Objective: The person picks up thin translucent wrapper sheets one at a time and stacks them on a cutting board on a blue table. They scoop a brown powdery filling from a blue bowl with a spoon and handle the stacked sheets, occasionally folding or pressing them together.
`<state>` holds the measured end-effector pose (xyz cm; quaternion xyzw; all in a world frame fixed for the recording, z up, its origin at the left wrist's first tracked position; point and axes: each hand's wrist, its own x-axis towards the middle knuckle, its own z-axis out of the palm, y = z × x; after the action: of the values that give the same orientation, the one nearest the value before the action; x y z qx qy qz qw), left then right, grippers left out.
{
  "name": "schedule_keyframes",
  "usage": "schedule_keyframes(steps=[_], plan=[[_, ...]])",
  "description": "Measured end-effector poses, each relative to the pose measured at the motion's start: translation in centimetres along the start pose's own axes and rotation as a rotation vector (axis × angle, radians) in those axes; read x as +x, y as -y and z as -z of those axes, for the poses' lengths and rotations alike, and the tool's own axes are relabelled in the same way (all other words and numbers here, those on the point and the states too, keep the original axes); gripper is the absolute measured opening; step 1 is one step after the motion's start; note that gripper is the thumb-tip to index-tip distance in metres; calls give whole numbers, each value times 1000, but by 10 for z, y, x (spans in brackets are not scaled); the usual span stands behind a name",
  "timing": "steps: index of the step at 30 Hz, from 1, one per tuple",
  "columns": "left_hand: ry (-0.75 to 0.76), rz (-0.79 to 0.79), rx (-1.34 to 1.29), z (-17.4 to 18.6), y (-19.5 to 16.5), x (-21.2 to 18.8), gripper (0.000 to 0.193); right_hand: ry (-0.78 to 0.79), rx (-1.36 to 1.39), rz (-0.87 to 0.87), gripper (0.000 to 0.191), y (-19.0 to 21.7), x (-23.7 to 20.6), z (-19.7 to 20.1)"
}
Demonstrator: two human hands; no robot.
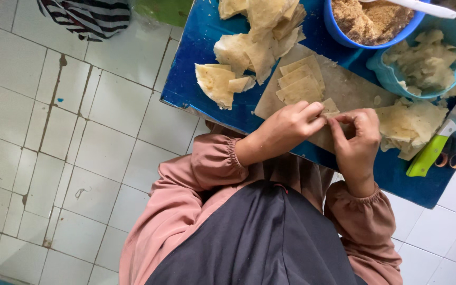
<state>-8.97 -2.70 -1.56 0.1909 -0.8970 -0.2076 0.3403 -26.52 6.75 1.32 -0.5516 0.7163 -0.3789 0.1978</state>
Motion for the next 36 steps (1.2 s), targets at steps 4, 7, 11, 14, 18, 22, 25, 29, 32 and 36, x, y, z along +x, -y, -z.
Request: schedule_keyframes(steps=[4, 7, 11, 14, 18, 22, 25, 29, 32, 36], plan=[[-31, 168, -70, -14, -2, 12, 10, -31, -73, 140, 6, 1, -1, 2], [-24, 293, -155, -21, -1, 16, 10, -28, -157, 233, 7, 1, 0, 2], [-10, 201, -48, -17, -1, 14, 7, 24, -34, 19, 6, 3, 6, 2], [28, 26, 124, -4, -1, 7, 16, 54, -67, 176, 10, 7, 8, 6], [5, -82, 221, 6, 2, 4, 28, 69, -329, 449, 16, 9, 10, 12], [0, -111, 255, 0, -3, 4, 28, 89, -334, 379, 12, 5, 4, 14], [19, 3, 143, -7, -10, 2, 18, 158, -174, 218, 9, 0, 2, 18], [16, 266, -31, -18, -13, 6, 10, 204, -18, -27, 10, -1, 5, 19], [55, 348, -100, -24, -7, 14, 10, 150, 84, -49, 13, 2, 7, 16], [44, 358, -171, -22, -7, 15, 13, 154, -40, 139, 12, 6, 0, 16]])
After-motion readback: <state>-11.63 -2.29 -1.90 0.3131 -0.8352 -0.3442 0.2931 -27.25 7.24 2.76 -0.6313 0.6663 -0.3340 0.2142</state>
